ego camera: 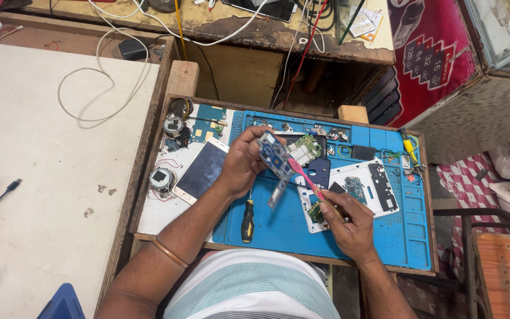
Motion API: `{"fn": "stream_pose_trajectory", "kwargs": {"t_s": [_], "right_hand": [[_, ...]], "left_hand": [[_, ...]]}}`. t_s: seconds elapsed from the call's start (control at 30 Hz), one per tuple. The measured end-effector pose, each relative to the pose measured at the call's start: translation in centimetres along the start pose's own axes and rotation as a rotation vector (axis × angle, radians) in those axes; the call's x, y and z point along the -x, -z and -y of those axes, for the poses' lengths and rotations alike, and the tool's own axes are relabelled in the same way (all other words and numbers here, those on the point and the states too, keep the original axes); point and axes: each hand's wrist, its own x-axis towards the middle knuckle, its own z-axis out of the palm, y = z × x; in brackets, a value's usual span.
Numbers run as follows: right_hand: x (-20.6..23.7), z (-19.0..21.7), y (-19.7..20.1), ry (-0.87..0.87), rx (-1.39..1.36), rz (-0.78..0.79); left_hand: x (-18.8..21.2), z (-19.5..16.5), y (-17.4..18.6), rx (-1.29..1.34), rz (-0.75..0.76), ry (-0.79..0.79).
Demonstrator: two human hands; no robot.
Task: The person works on a disassembled smartphone motherboard at a repair bench. They hold the board with one hand and pry and unscrew components using a screwdriver, then use a pink brush to scrub and clean the board surface and connectors, repositioning the board and small circuit boards on the mat as they work.
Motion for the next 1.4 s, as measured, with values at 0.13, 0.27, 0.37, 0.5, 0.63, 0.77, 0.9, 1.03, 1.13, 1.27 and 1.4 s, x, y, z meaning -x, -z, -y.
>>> {"fn": "stream_pose_trajectory", "kwargs": {"t_s": [0.13,0.27,0.37,0.5,0.63,0.77,0.9,1.03,1.13,1.27,1.4], "right_hand": [[0.1,-0.3,0.1,-0.013,0.004,-0.003],[0.5,-1.0,0.0,-0.057,0.004,-0.002],[0.8,-1.7,-0.3,-0.146,-0.096,-0.003],[1.1,-2.3,-0.3,-0.145,-0.160,0.020],[1.2,-2.4,-0.1,-0.114,-0.168,0.057],[1.1,-2.4,0.0,-0.127,-0.141,0.056],[1.0,-2.5,-0.2,-0.189,-0.137,0.004],[1.1,-2.7,-0.1,-0.166,-0.192,0.049],[1.2,-2.8,-0.1,-0.156,-0.211,0.084],[1.1,-2.7,0.0,-0.158,-0.190,0.088],[0.9,-2.7,-0.1,-0.154,-0.147,0.024]], "left_hand": [[0.2,0.2,-0.2,-0.035,0.141,0.102],[0.4,0.6,0.2,-0.177,0.162,0.161],[0.4,0.8,0.2,-0.284,0.197,0.175],[0.5,0.5,-0.6,-0.202,0.195,0.179],[0.3,-0.5,-1.3,-0.175,0.097,0.141],[0.4,-0.9,-1.7,-0.218,0.140,0.135],[0.6,-0.6,-1.9,-0.283,0.200,0.150],[0.6,-0.9,-1.9,-0.203,0.172,0.103],[0.4,-1.3,-2.1,-0.156,0.092,0.054],[0.3,-1.5,-2.3,-0.173,0.054,0.027],[0.4,-1.4,-2.1,-0.174,0.094,0.078]]}}
